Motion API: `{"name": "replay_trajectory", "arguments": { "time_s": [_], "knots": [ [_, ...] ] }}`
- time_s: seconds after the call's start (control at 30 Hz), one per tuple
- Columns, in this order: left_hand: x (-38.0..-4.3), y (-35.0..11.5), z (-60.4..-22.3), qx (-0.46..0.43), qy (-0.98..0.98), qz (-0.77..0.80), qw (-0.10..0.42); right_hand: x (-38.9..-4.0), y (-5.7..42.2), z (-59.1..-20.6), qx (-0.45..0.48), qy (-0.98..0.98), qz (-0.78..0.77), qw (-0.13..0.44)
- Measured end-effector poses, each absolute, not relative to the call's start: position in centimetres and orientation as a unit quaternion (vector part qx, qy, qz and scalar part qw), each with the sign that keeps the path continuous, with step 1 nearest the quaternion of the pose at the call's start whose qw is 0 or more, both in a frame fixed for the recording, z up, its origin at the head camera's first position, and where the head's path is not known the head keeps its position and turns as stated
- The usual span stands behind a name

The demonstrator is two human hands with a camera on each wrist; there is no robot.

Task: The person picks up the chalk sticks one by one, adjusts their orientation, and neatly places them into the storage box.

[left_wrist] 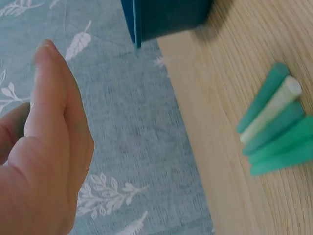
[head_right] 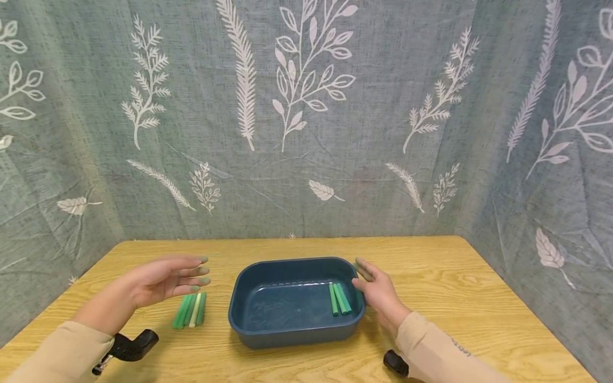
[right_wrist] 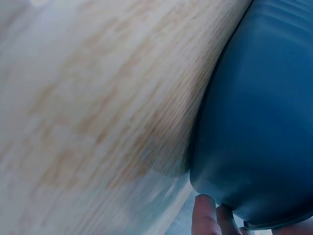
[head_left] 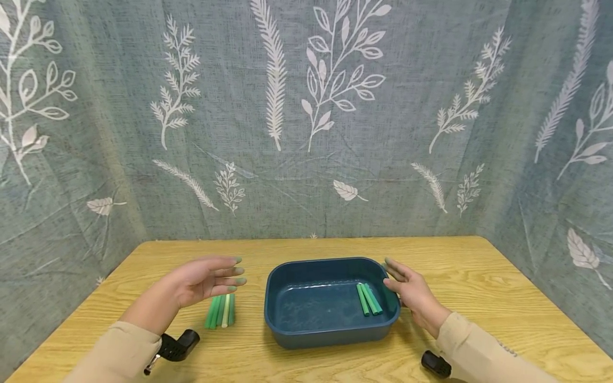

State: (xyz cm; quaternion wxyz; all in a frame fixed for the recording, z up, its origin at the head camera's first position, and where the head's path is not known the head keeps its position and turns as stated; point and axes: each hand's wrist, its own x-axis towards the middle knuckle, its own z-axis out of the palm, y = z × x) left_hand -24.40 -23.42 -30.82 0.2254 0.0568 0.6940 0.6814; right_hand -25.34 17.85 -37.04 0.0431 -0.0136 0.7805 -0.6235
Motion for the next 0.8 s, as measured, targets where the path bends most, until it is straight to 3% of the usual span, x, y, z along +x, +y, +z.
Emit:
{"name": "replay_trajectory", "arguments": {
  "time_s": [0.8],
  "knots": [
    [-23.9,-28.0,-32.9,0.028,0.737,0.644,0.201,-25.1,18.0,-36.9,-0.020,0.779,-0.625,0.054]
  ]
}}
